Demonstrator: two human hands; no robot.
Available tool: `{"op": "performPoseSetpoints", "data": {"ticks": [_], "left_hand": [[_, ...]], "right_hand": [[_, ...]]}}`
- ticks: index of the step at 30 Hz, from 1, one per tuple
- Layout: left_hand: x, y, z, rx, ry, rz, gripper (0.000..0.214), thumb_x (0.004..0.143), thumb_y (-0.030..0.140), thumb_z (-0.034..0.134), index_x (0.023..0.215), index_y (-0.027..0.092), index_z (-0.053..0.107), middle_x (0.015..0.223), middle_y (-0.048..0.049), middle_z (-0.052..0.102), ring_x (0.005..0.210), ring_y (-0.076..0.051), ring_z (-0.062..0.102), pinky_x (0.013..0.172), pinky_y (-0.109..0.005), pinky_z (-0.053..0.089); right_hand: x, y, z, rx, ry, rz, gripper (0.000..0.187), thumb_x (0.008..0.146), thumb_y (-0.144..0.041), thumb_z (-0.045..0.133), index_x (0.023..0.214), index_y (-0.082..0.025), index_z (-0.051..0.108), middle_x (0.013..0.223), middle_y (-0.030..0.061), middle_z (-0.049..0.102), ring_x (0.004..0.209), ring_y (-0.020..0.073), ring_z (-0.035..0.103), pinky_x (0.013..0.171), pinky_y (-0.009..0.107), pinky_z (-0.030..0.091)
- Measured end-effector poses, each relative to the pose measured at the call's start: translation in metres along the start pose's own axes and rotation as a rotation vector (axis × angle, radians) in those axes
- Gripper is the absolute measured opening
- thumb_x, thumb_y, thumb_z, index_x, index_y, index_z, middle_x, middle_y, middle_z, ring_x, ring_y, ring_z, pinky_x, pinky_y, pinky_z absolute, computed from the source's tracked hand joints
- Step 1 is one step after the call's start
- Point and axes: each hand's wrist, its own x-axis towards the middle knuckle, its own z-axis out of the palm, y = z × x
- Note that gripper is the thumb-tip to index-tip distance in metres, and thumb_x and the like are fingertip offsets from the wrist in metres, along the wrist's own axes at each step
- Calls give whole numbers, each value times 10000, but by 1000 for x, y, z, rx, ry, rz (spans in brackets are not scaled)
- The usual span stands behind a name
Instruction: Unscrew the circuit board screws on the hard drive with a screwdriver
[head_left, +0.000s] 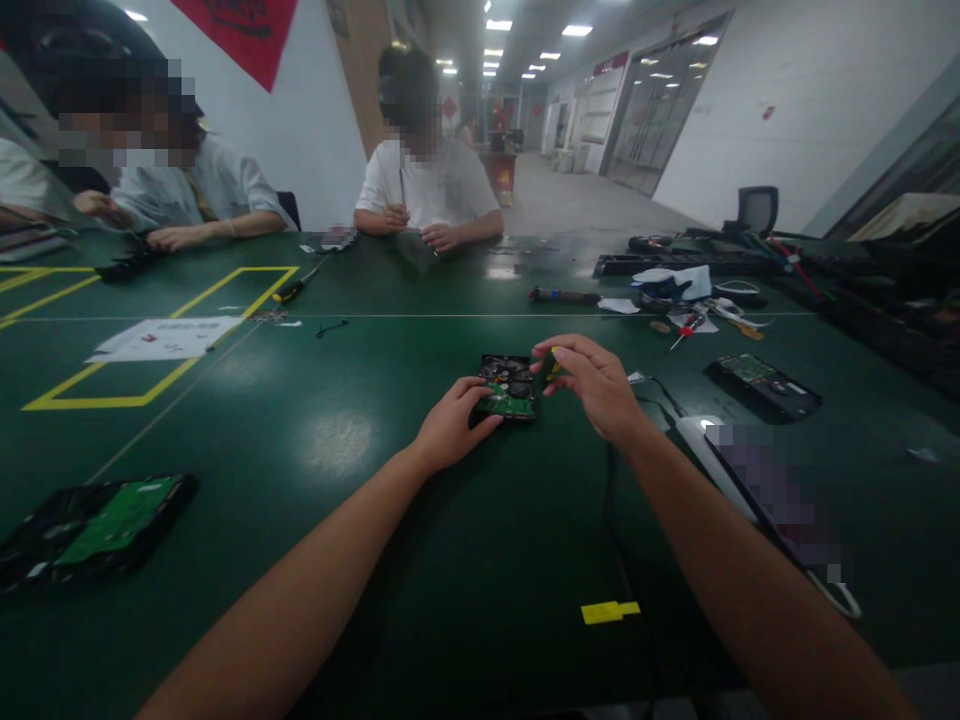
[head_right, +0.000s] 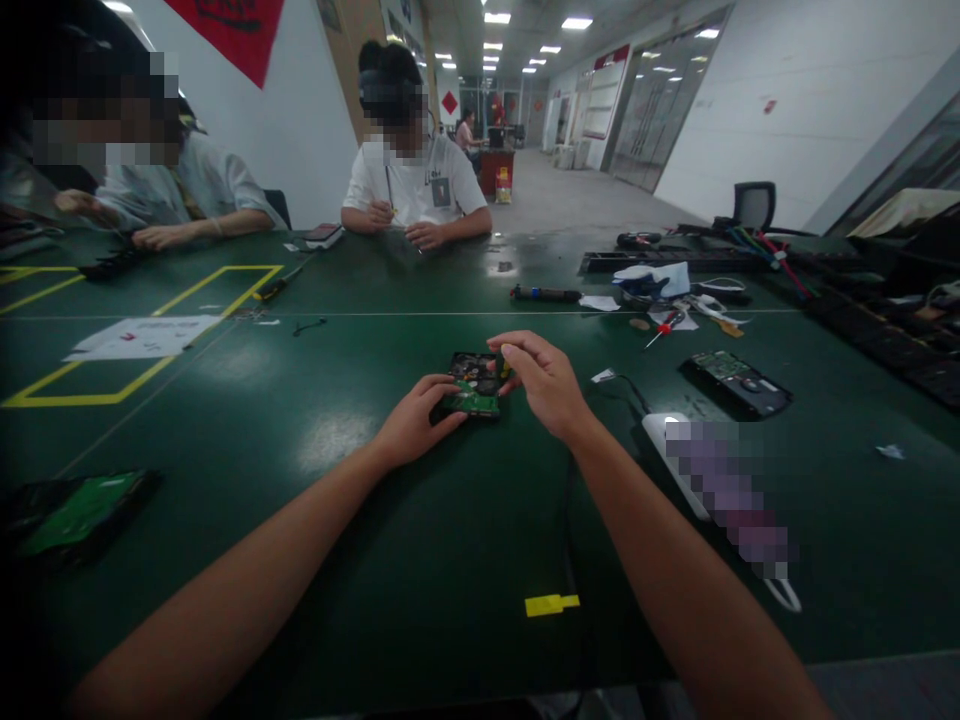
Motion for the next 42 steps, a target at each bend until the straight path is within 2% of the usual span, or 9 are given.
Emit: {"op": "performPoseSetpoints", "data": {"ticks": [6, 12, 18, 28, 36, 42], "left_hand": [[0, 1, 1, -1, 2, 2, 429, 887, 428, 636, 1269, 243, 579, 1376, -101, 513, 1227, -268, 568, 1048, -456, 494], [1, 1, 0, -1, -9, -5, 421, 892, 431, 630, 1266, 245, 582, 1378, -103, 514, 1232, -269, 566, 1045, -461, 496], [0, 0, 2, 11, 3, -1, 429, 892, 435, 629, 1272, 244, 578, 1379, -103, 512, 1227, -270, 569, 1048, -464, 495], [0, 3, -1, 5, -1, -8, 424, 894, 438, 624, 1266, 239, 583, 1389, -102, 507, 1223, -273, 571, 1039, -460, 503], [0, -1, 1, 22, 4, -1, 440, 893, 438, 628, 1276, 228, 581, 1392, -107, 507, 1231, -275, 566, 1038, -462, 504], [1, -3, 3, 12, 27, 22, 434, 884, 429, 641, 1271, 239, 587, 1373, -104, 519, 1230, -278, 568, 1039, -468, 503]], "right_hand": [[6, 6, -2, 87, 15, 37, 231, 945, -421, 544, 1002, -248, 686, 1008, 65, 676, 922, 218, 653, 602, 306, 560], [8, 8, -3, 13, 70, 15, 187, 898, -432, 621, 921, -249, 650, 945, 35, 653, 841, 188, 612, 570, 291, 551], [4, 1, -2, -82, 38, -53, 221, 935, -430, 568, 995, -277, 715, 1038, 42, 647, 923, 200, 599, 604, 300, 568], [1, 2, -2, 32, 54, 22, 248, 941, -452, 565, 1010, -254, 697, 1014, 63, 677, 966, 225, 632, 687, 354, 592], [-1, 0, 1, -36, 115, 18, 225, 894, -443, 646, 948, -224, 649, 981, 45, 658, 881, 188, 629, 636, 305, 578], [-2, -2, 2, 42, 88, 22, 209, 937, -407, 588, 1062, -259, 666, 1082, 59, 687, 987, 221, 660, 672, 329, 589]]}}
